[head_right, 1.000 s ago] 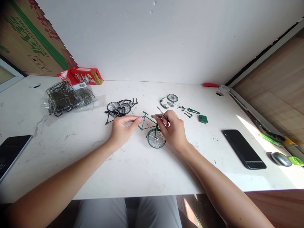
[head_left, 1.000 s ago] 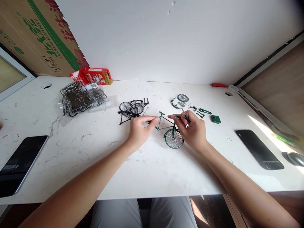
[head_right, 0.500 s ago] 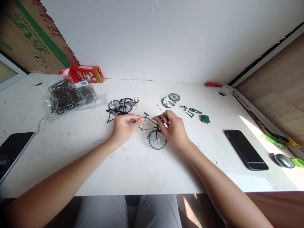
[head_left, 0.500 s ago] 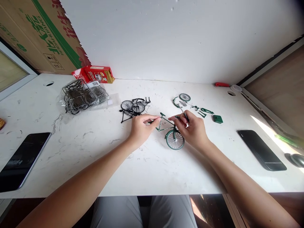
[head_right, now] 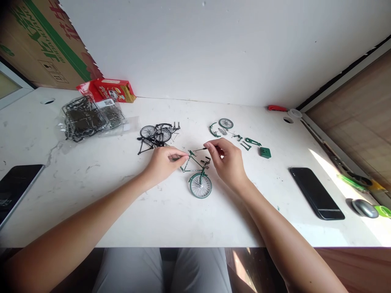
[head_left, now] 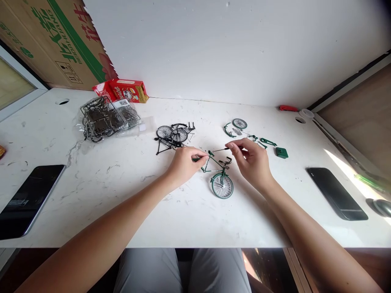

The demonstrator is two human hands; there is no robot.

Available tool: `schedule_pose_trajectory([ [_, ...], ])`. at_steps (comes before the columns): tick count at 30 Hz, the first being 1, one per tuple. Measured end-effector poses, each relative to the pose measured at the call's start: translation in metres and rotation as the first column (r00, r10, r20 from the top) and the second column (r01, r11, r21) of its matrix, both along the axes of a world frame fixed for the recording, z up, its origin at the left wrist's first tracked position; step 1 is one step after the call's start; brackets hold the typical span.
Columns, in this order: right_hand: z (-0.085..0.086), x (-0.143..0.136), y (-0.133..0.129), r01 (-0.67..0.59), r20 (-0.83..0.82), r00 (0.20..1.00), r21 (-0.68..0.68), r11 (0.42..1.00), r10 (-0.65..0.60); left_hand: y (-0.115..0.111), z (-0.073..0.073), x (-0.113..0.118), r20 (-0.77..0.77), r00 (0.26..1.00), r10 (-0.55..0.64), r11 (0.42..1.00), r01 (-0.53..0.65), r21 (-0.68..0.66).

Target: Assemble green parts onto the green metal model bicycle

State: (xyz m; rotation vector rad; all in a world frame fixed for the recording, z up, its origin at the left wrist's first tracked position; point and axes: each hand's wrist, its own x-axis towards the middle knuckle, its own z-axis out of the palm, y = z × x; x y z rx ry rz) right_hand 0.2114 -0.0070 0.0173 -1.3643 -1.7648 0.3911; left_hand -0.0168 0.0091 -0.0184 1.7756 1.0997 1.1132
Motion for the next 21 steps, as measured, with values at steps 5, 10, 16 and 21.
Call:
schedule_pose_trajectory([
  [5,0.001,0.001,0.001,-0.006,-0.284,0.959,0.017,1.000,0.011,-0.001,-0.001,0.000,-0.019,0.999,-0.038,0.999,0.038,-0.025],
  [10,-0.001,0.001,-0.002,-0.164,-0.262,0.950,0.045,0.985,0.170,-0.006,0.003,0.001,-0.058,0.990,-0.131,0.990,0.127,-0.067],
  [16,-0.001,-0.008,-0.012,-0.274,-0.250,0.934,-0.046,0.961,0.255,-0.013,0.008,0.004,-0.166,0.975,-0.147,0.988,0.153,0.021],
  [21,-0.002,-0.009,-0.012,-0.311,-0.267,0.920,-0.058,0.949,0.285,-0.015,0.008,0.005,-0.216,0.968,-0.128,0.985,0.149,0.086],
])
